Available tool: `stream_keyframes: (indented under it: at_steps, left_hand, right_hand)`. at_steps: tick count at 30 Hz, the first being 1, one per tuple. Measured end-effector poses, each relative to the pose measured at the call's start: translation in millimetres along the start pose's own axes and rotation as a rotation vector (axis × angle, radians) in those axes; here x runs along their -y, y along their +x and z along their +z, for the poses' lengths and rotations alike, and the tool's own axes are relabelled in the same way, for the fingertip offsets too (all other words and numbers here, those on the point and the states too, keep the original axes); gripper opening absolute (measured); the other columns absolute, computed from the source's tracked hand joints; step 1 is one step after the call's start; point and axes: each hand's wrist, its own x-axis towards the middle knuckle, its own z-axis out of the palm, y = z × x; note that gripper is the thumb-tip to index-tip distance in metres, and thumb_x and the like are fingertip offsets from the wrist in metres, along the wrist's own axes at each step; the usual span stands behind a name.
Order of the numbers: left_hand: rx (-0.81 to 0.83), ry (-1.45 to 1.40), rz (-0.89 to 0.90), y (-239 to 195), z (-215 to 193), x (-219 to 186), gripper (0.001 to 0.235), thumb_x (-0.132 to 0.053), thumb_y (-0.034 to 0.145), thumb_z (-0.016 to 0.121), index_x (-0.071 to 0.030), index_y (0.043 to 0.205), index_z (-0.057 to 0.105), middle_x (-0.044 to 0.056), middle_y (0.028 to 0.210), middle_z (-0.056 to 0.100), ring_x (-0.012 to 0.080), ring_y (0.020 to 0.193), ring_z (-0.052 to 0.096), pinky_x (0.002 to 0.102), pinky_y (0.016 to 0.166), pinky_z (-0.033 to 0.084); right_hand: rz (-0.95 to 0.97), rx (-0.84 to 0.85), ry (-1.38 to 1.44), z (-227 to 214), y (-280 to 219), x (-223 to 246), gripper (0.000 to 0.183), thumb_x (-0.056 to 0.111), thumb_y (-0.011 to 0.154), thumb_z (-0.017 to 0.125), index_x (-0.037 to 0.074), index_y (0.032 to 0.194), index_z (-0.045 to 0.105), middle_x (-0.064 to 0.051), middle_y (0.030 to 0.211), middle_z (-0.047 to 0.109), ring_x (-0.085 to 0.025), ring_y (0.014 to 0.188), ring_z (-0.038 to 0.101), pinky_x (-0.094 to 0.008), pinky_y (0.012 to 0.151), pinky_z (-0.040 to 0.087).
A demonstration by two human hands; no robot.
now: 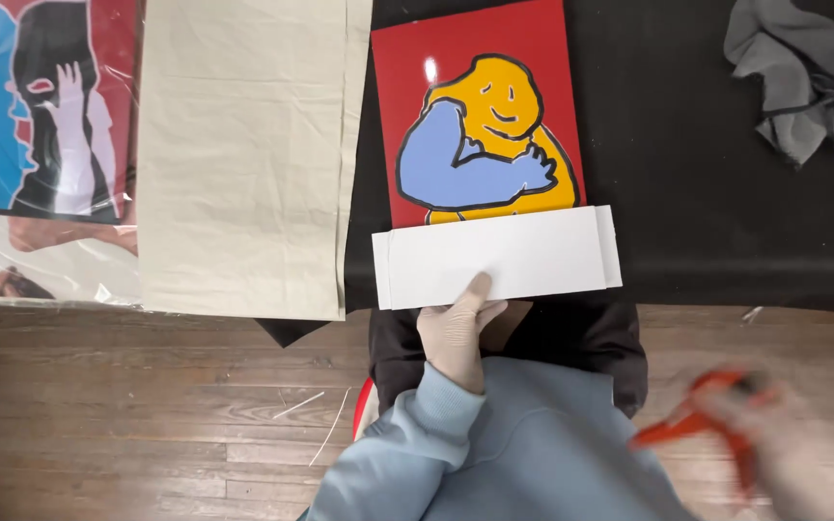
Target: Prepare and mount artwork onto a board using paper templates and clamps.
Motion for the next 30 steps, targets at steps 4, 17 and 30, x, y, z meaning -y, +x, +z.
stream_keyframes:
  at_steps: [4, 17, 30]
  left_hand:
    - [-0.073, 0.042, -0.042, 8.2, -8.6, 7.1, 0.046, -0.004, 0.084, 0.078, 0.010, 0.123, 0.060, 0.017, 0.108, 0.071, 0.0253, 0.085, 0.073, 0.036, 0.074, 0.065]
    - [-0.003, 0.009, -0.039, 0.0, -0.7, 0.5, 0.051, -0.008, 0.082, 0.080, 0.007, 0.126, 0.059, 0.015, 0.109, 0.069, 0.0232, 0.087, 0.072, 0.035, 0.078, 0.065]
    - [0.026, 0.007, -0.059, 1.2, -2.9, 7.1, 0.048, -0.008, 0.082, 0.081, 0.013, 0.120, 0.060, 0.019, 0.107, 0.070, 0.0269, 0.088, 0.074, 0.038, 0.080, 0.067]
  right_hand:
    - [0.112, 0.012, 0.114, 53.4, -9.2, -82.2, 0.059, 0.023, 0.077, 0.070, -0.001, 0.130, 0.066, -0.020, 0.101, 0.077, -0.030, 0.098, 0.073, -0.042, 0.097, 0.053]
    - [-0.376, 0.176, -0.358, 55.0, -5.6, -105.2, 0.057, 0.009, 0.084, 0.064, 0.000, 0.138, 0.049, -0.019, 0.137, 0.061, -0.025, 0.125, 0.063, -0.037, 0.105, 0.047]
    - [-0.209, 0.072, -0.684, 86.2, 2.1, -30.7, 0.024, 0.012, 0.089, 0.062, 0.007, 0.110, 0.071, -0.010, 0.094, 0.076, -0.022, 0.091, 0.075, -0.033, 0.087, 0.059]
